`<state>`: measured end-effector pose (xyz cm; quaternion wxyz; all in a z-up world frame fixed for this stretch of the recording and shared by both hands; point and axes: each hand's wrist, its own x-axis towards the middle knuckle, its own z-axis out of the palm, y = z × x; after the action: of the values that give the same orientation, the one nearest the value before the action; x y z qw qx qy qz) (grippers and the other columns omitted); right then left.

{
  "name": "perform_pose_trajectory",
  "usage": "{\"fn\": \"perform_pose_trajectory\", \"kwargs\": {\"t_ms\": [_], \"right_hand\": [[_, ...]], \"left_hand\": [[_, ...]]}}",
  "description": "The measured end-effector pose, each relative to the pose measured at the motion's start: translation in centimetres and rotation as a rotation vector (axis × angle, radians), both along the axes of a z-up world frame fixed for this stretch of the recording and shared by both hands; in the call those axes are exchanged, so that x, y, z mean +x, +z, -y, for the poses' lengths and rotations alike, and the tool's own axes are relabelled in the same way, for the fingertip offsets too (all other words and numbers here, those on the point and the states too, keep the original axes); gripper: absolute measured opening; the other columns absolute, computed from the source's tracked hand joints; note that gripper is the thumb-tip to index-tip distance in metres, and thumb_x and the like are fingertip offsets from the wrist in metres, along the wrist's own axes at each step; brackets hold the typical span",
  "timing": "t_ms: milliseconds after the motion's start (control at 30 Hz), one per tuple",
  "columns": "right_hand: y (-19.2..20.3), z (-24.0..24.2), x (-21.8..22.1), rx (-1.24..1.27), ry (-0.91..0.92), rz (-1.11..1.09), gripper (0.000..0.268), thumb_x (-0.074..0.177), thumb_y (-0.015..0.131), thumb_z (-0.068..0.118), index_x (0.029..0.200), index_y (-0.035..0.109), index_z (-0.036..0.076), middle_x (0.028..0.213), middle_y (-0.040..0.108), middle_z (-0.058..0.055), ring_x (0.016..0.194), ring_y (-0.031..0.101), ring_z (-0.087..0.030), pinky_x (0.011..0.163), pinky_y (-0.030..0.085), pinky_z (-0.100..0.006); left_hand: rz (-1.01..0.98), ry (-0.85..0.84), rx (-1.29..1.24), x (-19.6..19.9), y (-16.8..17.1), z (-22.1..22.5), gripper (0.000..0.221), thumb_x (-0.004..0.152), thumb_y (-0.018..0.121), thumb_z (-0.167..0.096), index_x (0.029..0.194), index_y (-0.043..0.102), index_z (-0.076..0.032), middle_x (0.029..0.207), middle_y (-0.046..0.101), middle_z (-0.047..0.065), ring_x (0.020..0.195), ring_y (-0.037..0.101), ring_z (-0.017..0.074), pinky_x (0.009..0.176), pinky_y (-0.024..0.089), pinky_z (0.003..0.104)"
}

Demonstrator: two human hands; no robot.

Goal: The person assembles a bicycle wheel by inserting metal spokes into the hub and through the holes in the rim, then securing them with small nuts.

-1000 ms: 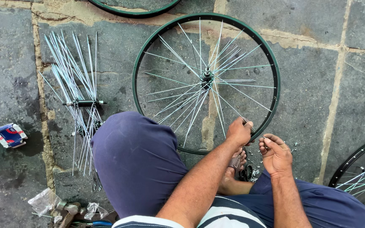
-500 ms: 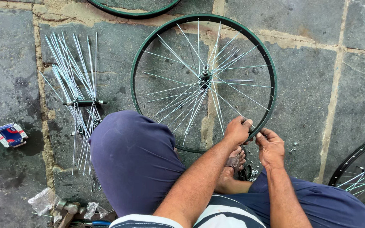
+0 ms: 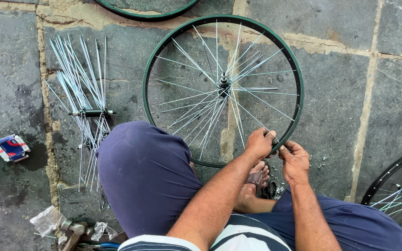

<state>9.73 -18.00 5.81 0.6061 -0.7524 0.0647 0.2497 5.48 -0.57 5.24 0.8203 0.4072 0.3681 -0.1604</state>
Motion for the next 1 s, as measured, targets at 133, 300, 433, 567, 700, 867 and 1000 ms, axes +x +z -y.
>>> {"fn": "perform_pose_trajectory", "kwargs": {"t_ms": [133,300,433,567,700,867,1000], "right_hand": [[-0.5,0.1,0.1,-0.030,0.001,0.033,0.021,0.093,0.073,0.000,0.114,0.070,-0.004,0.088,0.069,-0.003,0.072,0.056,-0.009,0.065,0.046,-0.022],[-1.4,0.8,0.3,-0.030,-0.017,0.033,0.021,0.093,0.073,-0.001,0.113,0.069,-0.004,0.089,0.070,-0.004,0.072,0.057,-0.009,0.064,0.047,-0.022],[-2.0,1.3,0.6,0.023,-0.041,0.014,0.022,0.094,0.075,-0.002,0.114,0.067,-0.004,0.094,0.070,-0.006,0.074,0.059,-0.011,0.065,0.047,-0.024],[-2.0,1.7,1.3,0.232,-0.123,-0.184,0.024,0.090,0.071,-0.001,0.113,0.065,0.001,0.102,0.073,-0.010,0.089,0.072,-0.019,0.080,0.060,-0.032],[-1.7,1.2,2.0,0.328,-0.065,-0.246,0.026,0.092,0.070,0.000,0.119,0.068,0.000,0.108,0.074,-0.011,0.094,0.071,-0.021,0.083,0.058,-0.034],[-1.4,0.9,2.1,0.294,-0.058,-0.244,0.026,0.093,0.070,0.000,0.119,0.069,0.000,0.107,0.074,-0.010,0.093,0.071,-0.020,0.083,0.057,-0.034],[-1.1,0.7,2.0,0.313,-0.046,-0.235,0.026,0.094,0.070,0.002,0.119,0.069,-0.001,0.107,0.074,-0.010,0.092,0.070,-0.020,0.083,0.057,-0.034]], "left_hand": [[-0.018,-0.028,0.020,0.1,0.1,0.0,0.032,0.102,0.060,-0.035,0.102,0.064,-0.004,0.080,0.071,0.007,0.060,0.070,0.0165,0.045,0.055,0.032],[-0.019,-0.035,0.060,0.1,0.3,-0.2,0.031,0.101,0.060,-0.034,0.100,0.065,-0.003,0.082,0.071,0.008,0.060,0.070,0.0173,0.045,0.056,0.032],[-0.001,0.005,0.004,0.0,0.5,-0.3,0.031,0.101,0.060,-0.032,0.100,0.065,-0.002,0.082,0.073,0.010,0.060,0.071,0.0180,0.046,0.056,0.033],[-0.022,-0.009,0.036,0.1,0.5,0.0,0.032,0.098,0.062,-0.033,0.104,0.069,-0.001,0.085,0.073,0.011,0.064,0.070,0.0180,0.048,0.057,0.034],[0.044,0.052,-0.065,0.6,0.1,0.0,0.033,0.096,0.063,-0.032,0.112,0.068,-0.003,0.092,0.072,0.009,0.071,0.069,0.0186,0.051,0.057,0.035],[0.153,0.097,-0.169,0.9,-1.2,0.4,0.033,0.096,0.066,-0.029,0.112,0.067,0.000,0.095,0.071,0.009,0.075,0.068,0.0178,0.053,0.057,0.034],[0.084,0.106,-0.081,0.9,-1.6,0.9,0.032,0.095,0.066,-0.028,0.115,0.063,-0.003,0.097,0.070,0.009,0.075,0.069,0.0181,0.054,0.058,0.034]]}}
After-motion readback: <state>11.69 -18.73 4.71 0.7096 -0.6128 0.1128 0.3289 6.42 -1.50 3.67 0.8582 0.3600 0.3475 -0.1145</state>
